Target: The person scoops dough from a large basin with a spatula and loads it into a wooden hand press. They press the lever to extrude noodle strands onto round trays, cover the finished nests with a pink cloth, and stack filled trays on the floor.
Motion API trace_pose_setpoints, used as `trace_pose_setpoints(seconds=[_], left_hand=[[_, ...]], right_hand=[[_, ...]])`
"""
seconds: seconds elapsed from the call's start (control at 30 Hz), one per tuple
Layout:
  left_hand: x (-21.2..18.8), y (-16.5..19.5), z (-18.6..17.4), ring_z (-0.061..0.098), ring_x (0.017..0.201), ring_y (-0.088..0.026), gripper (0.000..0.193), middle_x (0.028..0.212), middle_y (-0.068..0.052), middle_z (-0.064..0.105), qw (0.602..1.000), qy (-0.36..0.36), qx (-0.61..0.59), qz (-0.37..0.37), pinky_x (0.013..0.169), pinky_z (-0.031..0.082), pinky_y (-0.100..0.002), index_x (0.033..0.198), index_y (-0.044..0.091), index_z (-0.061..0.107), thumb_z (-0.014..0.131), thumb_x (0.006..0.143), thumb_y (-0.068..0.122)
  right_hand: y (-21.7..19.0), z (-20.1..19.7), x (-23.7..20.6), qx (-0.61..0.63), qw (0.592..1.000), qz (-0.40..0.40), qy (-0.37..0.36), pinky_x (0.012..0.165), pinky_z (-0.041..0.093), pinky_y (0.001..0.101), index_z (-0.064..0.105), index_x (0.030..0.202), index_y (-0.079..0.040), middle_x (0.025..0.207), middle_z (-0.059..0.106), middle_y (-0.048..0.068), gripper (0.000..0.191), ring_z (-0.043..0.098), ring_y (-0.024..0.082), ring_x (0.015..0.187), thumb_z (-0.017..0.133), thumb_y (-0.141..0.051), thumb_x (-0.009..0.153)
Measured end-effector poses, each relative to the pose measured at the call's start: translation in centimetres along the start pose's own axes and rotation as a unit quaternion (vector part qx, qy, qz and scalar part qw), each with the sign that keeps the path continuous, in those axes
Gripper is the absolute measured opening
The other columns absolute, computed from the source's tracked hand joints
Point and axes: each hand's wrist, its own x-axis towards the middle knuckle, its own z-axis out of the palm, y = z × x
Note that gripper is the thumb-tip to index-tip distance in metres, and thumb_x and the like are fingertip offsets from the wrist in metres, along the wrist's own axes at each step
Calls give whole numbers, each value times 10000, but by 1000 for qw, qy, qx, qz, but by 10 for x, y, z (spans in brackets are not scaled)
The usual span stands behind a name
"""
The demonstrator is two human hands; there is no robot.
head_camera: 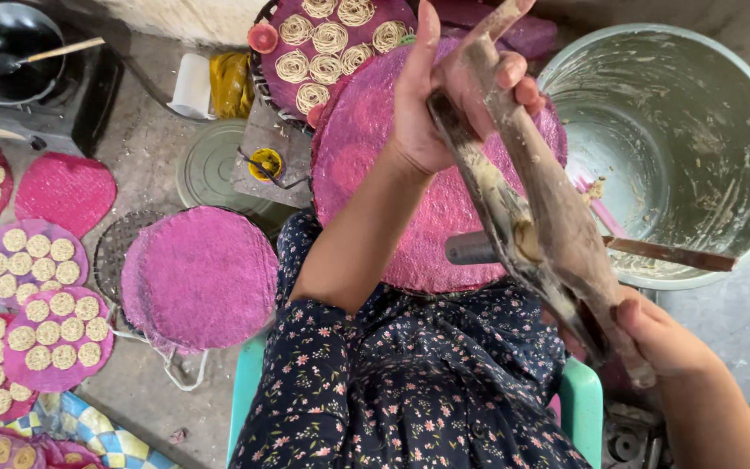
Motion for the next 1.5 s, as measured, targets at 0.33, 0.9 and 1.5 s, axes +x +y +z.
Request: trace_pose_setpoints(seconds=[0.33,0.9,1.5], left_hand=[[-13,-12,-59,622,770,-217,870,760,-14,612,995,86,11,53,908,512,-462,1657,187,196,355,1005,741],[-35,-12,7,596,645,-206,861,669,-1,548,990,93,57,87,807,496,-430,1651,156,275,264,1040,763],[-59,-15,20,606,647,-217,833,666,-22,588,985,151,41,71,809,492,-414,1616,151,330,185,1054,748]], right_hand=[[2,-37,27,-231,964,57,118,689,550,327,669,1108,70,850,729,132,543,672,183,762,493,-434,1008],[-20,2,-26,-340,924,45,168,665,541,293,598,1397,21,891,780,79,666,649,126,756,609,-392,875],[-19,35,-20,-327,925,44,190,627,556,304,612,1399,3,845,795,95,707,670,129,728,652,-413,829]])
